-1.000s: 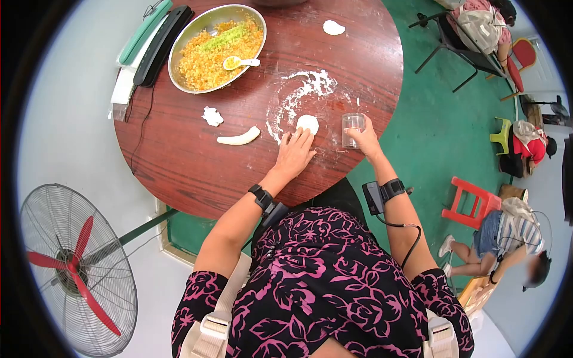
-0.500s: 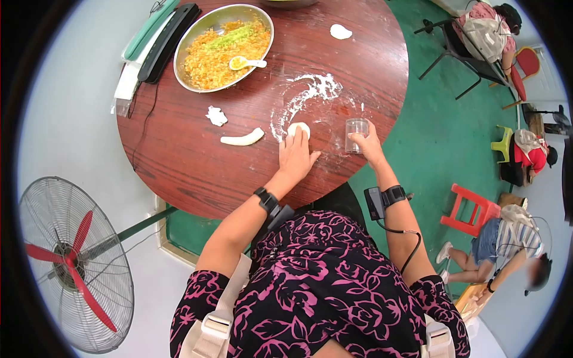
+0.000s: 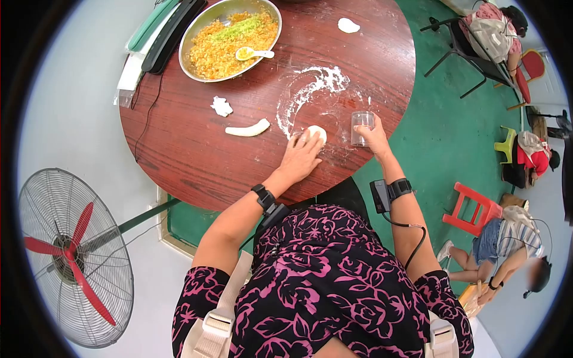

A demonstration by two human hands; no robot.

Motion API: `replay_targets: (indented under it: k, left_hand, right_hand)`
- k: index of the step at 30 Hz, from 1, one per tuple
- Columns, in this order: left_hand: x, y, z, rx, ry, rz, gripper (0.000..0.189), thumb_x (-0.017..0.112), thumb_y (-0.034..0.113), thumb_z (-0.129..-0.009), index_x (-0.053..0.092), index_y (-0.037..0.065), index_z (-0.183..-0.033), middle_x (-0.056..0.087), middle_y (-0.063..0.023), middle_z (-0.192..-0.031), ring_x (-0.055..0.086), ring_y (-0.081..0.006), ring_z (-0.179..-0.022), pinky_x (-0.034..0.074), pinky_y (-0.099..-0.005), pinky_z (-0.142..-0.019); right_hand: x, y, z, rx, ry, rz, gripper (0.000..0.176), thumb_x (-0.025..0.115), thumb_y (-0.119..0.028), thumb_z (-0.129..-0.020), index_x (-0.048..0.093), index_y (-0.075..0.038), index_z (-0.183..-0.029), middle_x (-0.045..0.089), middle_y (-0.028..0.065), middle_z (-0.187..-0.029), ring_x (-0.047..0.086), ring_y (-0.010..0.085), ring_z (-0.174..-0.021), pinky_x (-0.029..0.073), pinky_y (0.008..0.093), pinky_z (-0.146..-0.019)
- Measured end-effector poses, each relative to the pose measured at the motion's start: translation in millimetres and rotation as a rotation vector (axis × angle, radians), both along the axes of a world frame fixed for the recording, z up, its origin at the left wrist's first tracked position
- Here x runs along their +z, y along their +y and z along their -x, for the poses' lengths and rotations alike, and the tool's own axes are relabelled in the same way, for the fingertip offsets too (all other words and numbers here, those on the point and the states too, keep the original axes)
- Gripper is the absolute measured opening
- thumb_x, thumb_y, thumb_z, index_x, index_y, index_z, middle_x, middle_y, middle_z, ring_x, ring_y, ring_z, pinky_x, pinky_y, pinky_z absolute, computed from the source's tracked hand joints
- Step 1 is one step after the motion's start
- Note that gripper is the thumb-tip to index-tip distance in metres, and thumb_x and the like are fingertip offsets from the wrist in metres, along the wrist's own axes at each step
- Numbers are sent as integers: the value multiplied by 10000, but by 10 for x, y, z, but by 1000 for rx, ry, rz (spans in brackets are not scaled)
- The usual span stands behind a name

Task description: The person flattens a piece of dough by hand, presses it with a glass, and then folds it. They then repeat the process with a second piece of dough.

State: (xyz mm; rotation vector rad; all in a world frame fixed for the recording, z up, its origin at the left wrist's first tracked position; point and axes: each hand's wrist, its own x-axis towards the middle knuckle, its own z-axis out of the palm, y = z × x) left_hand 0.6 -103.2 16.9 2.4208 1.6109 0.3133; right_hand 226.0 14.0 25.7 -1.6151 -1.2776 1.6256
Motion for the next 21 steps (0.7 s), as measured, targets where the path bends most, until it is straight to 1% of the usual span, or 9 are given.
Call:
replay_targets:
  k: [1,2,5,6,9,13,16,19,21]
  left_hand:
    - [8,3,-34,-45,5,-8,564,623,298,-801,443,90,-1294,402,-106,-1377,359,-305,-1261,291,-477,-990]
    - [20,-23,-55,-90,4,-63,483,621,247,-797,489,85,-1232,457,-98,-1309,410,-287,-1212,322,-454,-962]
    - [-131,-103,18,-130,3,-162,399,620,177,-777,537,69,-1152,512,-87,-1219,471,-271,-1129,353,-436,-922]
    - [-78,-94,61,-117,-20,-206,330,619,147,-760,568,53,-1071,547,-85,-1145,511,-257,-1055,378,-417,-884]
    - [-102,-81,150,-40,-82,-230,304,597,144,-761,572,45,-1047,556,-99,-1129,526,-254,-1036,388,-407,-876]
    - [-106,-95,135,-82,-4,-291,277,547,124,-769,574,46,-1033,557,-111,-1126,534,-247,-1035,394,-401,-876]
    - [-71,-114,160,-90,-9,-300,266,551,123,-763,581,48,-1017,564,-98,-1123,536,-238,-1041,392,-409,-880]
    - [-90,-68,200,-104,-45,-283,239,556,129,-776,589,51,-1000,581,-74,-1074,535,-225,-1036,383,-417,-887]
    - [-69,-8,183,-51,-116,-273,201,548,124,-807,590,45,-987,590,-69,-1020,550,-240,-990,405,-414,-848]
  right_hand:
    - [-17,3,-8,-1,-1,-8,910,717,-281,-677,232,0,-1395,515,195,-1194,562,245,-1033,493,349,-830]
    - [-47,2,-19,-3,-3,-14,909,717,-278,-679,232,1,-1394,515,198,-1192,563,244,-1030,495,348,-826]
    - [-26,-11,-6,-18,17,-9,905,718,-270,-681,231,3,-1393,517,202,-1182,566,243,-1018,503,347,-810]
    - [-18,-21,-9,-27,27,-2,904,719,-267,-682,230,4,-1393,517,203,-1179,568,243,-1014,506,348,-803]
    - [-59,-14,-17,-12,11,-58,897,719,-259,-685,232,7,-1390,520,203,-1170,571,240,-1003,513,353,-789]
    - [-11,-26,-11,-15,28,-34,891,719,-260,-687,237,10,-1386,528,195,-1162,570,239,-1003,511,352,-790]
    - [-48,-11,-19,-10,14,-31,895,723,-271,-684,241,10,-1384,531,194,-1165,569,243,-1007,509,351,-792]
    - [-74,-13,-35,-9,2,-25,903,726,-285,-681,242,7,-1386,528,199,-1174,567,248,-1013,508,355,-792]
    - [-105,-7,-44,-4,0,-32,911,727,-296,-680,241,4,-1389,525,203,-1181,566,252,-1017,509,360,-791]
